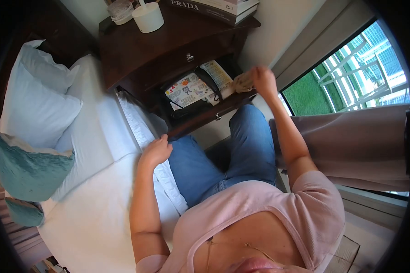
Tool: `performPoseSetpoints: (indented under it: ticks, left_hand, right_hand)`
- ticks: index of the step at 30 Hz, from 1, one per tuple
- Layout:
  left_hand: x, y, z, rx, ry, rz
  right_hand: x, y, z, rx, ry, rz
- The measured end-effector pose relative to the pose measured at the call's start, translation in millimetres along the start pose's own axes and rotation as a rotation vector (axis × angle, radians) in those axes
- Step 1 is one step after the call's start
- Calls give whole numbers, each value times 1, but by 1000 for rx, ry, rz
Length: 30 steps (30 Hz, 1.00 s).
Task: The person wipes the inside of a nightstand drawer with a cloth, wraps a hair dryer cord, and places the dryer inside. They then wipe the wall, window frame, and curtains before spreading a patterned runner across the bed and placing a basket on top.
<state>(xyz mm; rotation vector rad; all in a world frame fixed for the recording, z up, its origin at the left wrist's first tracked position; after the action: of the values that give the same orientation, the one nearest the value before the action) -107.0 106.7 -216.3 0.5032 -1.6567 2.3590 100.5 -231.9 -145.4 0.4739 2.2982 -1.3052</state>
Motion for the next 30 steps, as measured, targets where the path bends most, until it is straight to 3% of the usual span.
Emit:
performPoseSetpoints:
  ticks: [2, 5, 8, 9, 13, 16, 19, 22, 25, 28, 30]
  left_hand:
    - [-2, 2, -2, 21, -10, 4]
    - [-2, 3, -2, 28, -21, -17]
    - [-7, 5, -9, 22, 11, 25]
    - [-7, 8, -10, 22, 30, 43]
    - [-7, 7, -1, 29, -41, 6]
    - [-4, 5, 7, 146, -24, 46]
    - [1, 0, 4, 195, -49, 35]
    - [-2, -10, 2, 154, -70, 112]
    - [-11, -26, -2, 145, -75, 350]
    - [-30, -23, -18, 270, -105, 510]
    - [-41, 5, -26, 398, -141, 382]
  right_hand:
    - [-19, -16, -23, -217, -165, 121]
    - [21, 89, 16, 190, -255, -323]
    - [22, 124, 25, 201, -139, -551]
    - [19, 152, 31, 401, -318, -602]
    - [-12, 153, 28, 11, -139, -496]
    - [-14, 140, 32, -41, -16, -385]
    - [-22, 155, 65, 47, -103, -523]
    - [-30, 65, 102, -40, 316, -238]
    - [-6, 20, 134, -145, 523, 213]
    - [59, 76, 131, -344, 414, 249]
    - [109, 82, 66, -427, 483, 375]
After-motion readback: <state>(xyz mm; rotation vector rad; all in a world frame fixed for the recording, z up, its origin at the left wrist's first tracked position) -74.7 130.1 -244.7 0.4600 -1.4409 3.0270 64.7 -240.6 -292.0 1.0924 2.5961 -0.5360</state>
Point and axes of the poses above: each hand's wrist, its own x-axis away from the middle knuckle, its own y-axis out of the palm, z = x × y, the point moved 9 cm from there along -x, towards the middle knuckle, and after that the axes turned 13 degrees about z, right-handed, at the moved point
